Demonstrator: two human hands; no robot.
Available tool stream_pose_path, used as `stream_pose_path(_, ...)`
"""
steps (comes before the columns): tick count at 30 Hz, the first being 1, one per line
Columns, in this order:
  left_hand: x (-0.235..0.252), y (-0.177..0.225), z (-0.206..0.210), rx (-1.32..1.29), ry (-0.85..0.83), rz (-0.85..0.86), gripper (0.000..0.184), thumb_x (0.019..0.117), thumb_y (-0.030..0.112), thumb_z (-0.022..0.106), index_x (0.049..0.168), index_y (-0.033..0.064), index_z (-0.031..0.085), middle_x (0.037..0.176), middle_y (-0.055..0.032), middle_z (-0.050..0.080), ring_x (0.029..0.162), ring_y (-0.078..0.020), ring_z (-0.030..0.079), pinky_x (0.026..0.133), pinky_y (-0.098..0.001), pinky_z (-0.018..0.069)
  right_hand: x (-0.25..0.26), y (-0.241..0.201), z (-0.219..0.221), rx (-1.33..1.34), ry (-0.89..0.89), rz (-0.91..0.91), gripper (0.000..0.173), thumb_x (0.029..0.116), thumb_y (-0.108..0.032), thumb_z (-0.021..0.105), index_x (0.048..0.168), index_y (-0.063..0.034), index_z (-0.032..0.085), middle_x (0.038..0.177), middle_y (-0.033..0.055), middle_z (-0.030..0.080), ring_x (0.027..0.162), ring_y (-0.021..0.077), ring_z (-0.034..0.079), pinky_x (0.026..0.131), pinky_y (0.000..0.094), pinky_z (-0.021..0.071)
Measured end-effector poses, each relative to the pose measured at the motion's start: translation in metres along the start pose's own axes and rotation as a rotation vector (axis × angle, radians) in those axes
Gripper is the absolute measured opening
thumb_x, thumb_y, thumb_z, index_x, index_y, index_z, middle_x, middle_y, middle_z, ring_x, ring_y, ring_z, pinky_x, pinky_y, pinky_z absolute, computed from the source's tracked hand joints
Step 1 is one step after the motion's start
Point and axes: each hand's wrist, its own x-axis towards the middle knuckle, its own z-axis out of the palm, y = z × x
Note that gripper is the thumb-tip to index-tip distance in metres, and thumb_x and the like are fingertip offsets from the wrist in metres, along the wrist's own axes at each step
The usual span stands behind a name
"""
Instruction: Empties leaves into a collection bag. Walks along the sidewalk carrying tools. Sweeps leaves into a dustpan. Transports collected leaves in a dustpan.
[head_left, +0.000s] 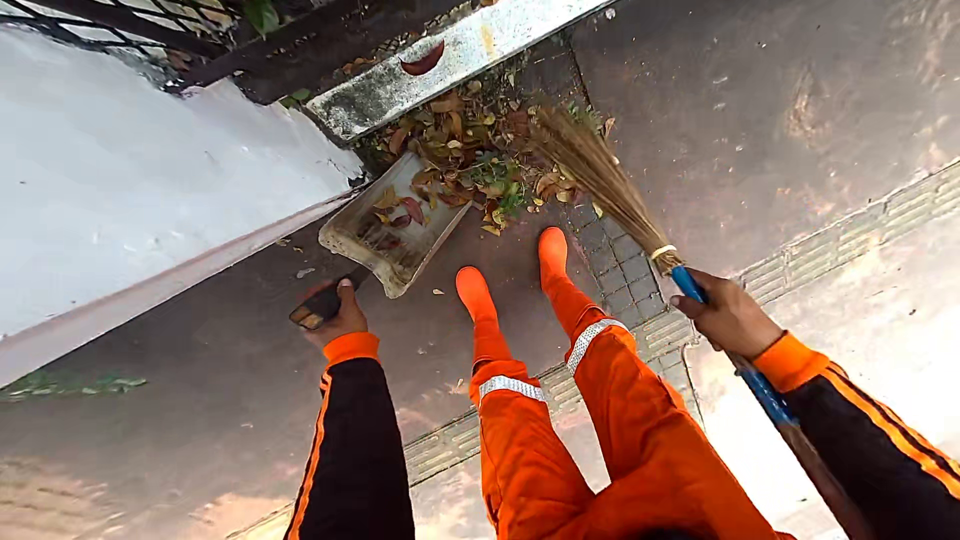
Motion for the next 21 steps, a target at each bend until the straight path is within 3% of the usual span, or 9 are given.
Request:
stream_pose_path(2,-0.002,-0.002,0.002,0.011,-0.027,0.014,0.045,0.0920,0.016,0.078,0.130,-0.0035,0.062,0.122,-0.0192,0.069,0.115,-0.0201,0.067,0.104,-0.0347,0.0516,0.014,0.019,0.006,0.094,0.111,0.115,0.038,0.1035,-0.023,0.061,0.136,-0.0039,0.058,0.081,0.0167,0.063,0.053,0.0233,0.058,0.052,0.0429,0.0534)
stream_pose_path(4,0.000,-0.007,0.006,0.027,-0.036,0.029,0.045,0.0926,0.017,0.078,0.130,-0.0022,0.062,0.122,-0.0182,0.069,0.115,-0.0199,0.067,0.104,-0.0351,0.0513,0.056,0.013,0.032,0.164,0.111,0.196,0.036,0.1039,-0.019,0.060,0.134,0.0004,0.056,0.087,0.0194,0.064,0.059,0.0245,0.061,0.058,0.0425,0.0557)
stream_pose_path(7,0.004,-0.015,0.008,0.041,-0.036,0.032,0.043,0.0921,0.018,0.079,0.128,0.0002,0.064,0.122,-0.0165,0.070,0.115,-0.0187,0.067,0.103,-0.0349,0.0516,0.104,-0.027,0.095,0.137,-0.064,0.147,0.033,0.1018,-0.017,0.062,0.129,0.0012,0.058,0.086,0.0193,0.064,0.059,0.0235,0.062,0.057,0.0394,0.0565)
stream_pose_path(10,0.008,-0.028,0.003,0.023,-0.050,0.051,0.041,0.0916,0.018,0.079,0.126,0.0018,0.065,0.121,-0.0143,0.070,0.114,-0.0167,0.067,0.103,-0.0340,0.0522,0.073,-0.060,0.124,0.042,-0.219,0.031,0.030,0.1021,-0.020,0.062,0.125,-0.0020,0.058,0.086,0.0169,0.062,0.058,0.0225,0.061,0.056,0.0395,0.0558)
stream_pose_path(13,0.014,-0.030,-0.004,-0.009,-0.022,0.058,0.039,0.0914,0.018,0.080,0.125,0.0019,0.066,0.119,-0.0138,0.071,0.111,-0.0160,0.068,0.101,-0.0336,0.0529,0.015,-0.043,0.096,0.035,-0.206,-0.039,0.046,0.1025,-0.025,0.062,0.143,-0.0075,0.051,0.089,0.0156,0.063,0.057,0.0224,0.060,0.056,0.0424,0.0554)
stream_pose_path(15,0.014,-0.024,-0.010,-0.012,0.022,-0.007,0.040,0.0919,0.020,0.080,0.126,0.0028,0.067,0.119,-0.0131,0.072,0.112,-0.0160,0.068,0.101,-0.0335,0.0531,-0.008,-0.034,0.067,0.083,-0.117,-0.014,0.064,0.1042,-0.028,0.059,0.160,-0.0140,0.031,0.084,0.0130,0.063,0.051,0.0191,0.057,0.048,0.0385,0.0531)
stream_pose_path(17,0.011,-0.017,-0.013,-0.004,0.078,-0.071,0.040,0.0924,0.023,0.080,0.126,0.0038,0.068,0.118,-0.0125,0.073,0.111,-0.0160,0.069,0.100,-0.0332,0.0532,0.005,-0.045,0.037,0.082,0.003,0.028,0.070,0.1062,-0.027,0.057,0.165,-0.0213,0.019,0.085,0.0139,0.063,0.052,0.0200,0.055,0.049,0.0392,0.0514)
stream_pose_path(18,0.008,-0.017,-0.013,0.003,0.103,-0.088,0.042,0.0929,0.026,0.079,0.127,0.0036,0.067,0.119,-0.0128,0.072,0.112,-0.0163,0.069,0.101,-0.0334,0.0531,0.026,-0.055,0.027,0.079,0.066,0.033,0.069,0.1060,-0.026,0.058,0.165,-0.0222,0.021,0.086,0.0159,0.063,0.053,0.0221,0.057,0.051,0.0414,0.0521)
stream_pose_path(21,0.003,-0.029,-0.002,-0.012,0.173,-0.087,0.046,0.0938,0.029,0.078,0.128,0.0016,0.066,0.119,-0.0138,0.072,0.113,-0.0160,0.069,0.102,-0.0325,0.0532,0.114,-0.114,0.021,0.019,0.150,-0.057,0.063,0.1004,-0.016,0.061,0.157,-0.0127,0.035,0.098,0.0252,0.065,0.062,0.0324,0.064,0.059,0.0517,0.0568)
